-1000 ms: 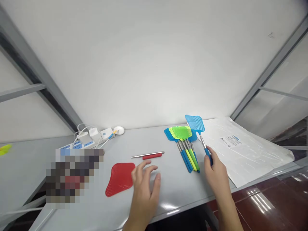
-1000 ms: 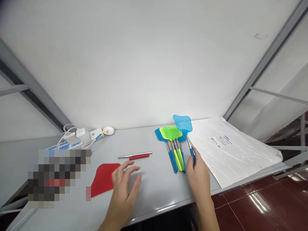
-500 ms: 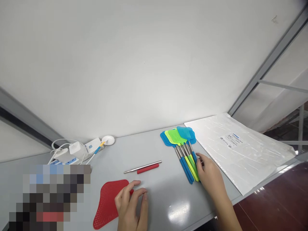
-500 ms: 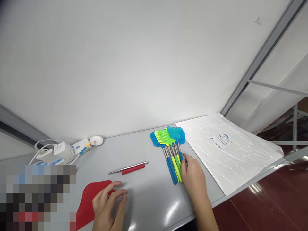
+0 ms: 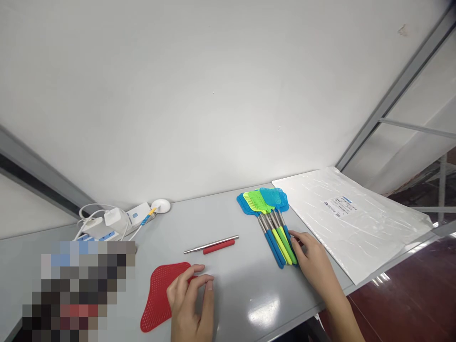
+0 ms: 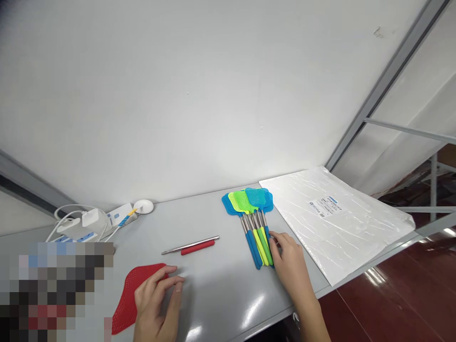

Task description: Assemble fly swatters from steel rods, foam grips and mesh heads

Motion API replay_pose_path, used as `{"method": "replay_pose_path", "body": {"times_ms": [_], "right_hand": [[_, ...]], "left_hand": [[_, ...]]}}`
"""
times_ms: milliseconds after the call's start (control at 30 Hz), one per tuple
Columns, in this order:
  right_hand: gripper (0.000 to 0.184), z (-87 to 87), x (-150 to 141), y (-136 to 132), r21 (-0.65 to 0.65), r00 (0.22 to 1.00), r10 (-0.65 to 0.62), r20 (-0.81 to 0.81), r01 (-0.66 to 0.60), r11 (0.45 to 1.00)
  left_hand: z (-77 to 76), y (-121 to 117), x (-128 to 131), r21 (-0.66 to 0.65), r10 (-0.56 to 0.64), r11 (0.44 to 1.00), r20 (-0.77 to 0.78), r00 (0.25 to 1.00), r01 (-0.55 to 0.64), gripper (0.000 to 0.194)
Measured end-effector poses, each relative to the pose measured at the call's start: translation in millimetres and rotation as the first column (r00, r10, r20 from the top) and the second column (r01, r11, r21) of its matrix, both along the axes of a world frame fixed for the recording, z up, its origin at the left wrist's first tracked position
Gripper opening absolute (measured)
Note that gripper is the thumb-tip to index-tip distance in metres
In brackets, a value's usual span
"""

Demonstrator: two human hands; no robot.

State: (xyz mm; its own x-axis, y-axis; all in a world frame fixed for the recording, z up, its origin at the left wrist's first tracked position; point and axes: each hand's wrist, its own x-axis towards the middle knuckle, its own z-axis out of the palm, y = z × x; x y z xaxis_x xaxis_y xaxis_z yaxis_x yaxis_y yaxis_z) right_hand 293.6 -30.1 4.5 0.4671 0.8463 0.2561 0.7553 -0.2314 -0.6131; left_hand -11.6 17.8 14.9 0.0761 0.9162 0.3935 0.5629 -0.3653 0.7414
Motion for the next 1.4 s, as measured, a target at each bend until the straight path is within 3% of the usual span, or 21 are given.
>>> {"method": "replay_pose_path", "body": {"times_ms": [133,233,367,467,567,767,1100,1400], "right_hand": [[0.031,5.1,-2,0,0.039,0.999,-0.022,0.04,0.02,0.999],[0.027,11.5,-22,2,0.103,0.995,-0.011,0.094,0.001,0.995],[0.025,21.0,-77,14,0.185,0.96,0.197,0.196,-0.234,0.955],[0.027,29.3,-117,36,-0.043,0.877,0.388,0.283,-0.392,0.919],[0.029,36.0,-143,65,-0.259,0.787,0.518,0.335,-0.452,0.854],[0.023,37.1,-165,96,-0.364,0.661,0.667,0.343,-0.561,0.743],[0.018,27.4,-158,98,-0.463,0.711,0.686,0.157,-0.561,0.687],[0.035,21.6,-166,88,-0.449,0.808,0.581,0.098,-0.485,0.751]], "left_hand": [[2.6,-3,-2,0.009,0.01,1.0,0.004,1.0,-0.01,0.018],[3.9,-7,-5,0.049,0.004,0.999,0.003,1.0,-0.004,0.016],[3.9,-11,-15,0.103,-0.042,0.993,-0.072,0.997,0.049,0.014],[3.8,-12,-22,0.101,-0.057,0.992,-0.131,0.99,0.071,0.014],[5.0,-13,-26,0.106,-0.039,0.993,-0.118,0.992,0.051,0.014],[9.2,-20,-25,0.064,-0.117,0.991,-0.066,0.991,0.121,0.014],[2.5,-26,-22,0.105,-0.146,0.983,-0.049,0.988,0.151,0.014],[3.0,-26,-19,0.119,-0.156,0.979,-0.099,0.983,0.167,0.015]]}}
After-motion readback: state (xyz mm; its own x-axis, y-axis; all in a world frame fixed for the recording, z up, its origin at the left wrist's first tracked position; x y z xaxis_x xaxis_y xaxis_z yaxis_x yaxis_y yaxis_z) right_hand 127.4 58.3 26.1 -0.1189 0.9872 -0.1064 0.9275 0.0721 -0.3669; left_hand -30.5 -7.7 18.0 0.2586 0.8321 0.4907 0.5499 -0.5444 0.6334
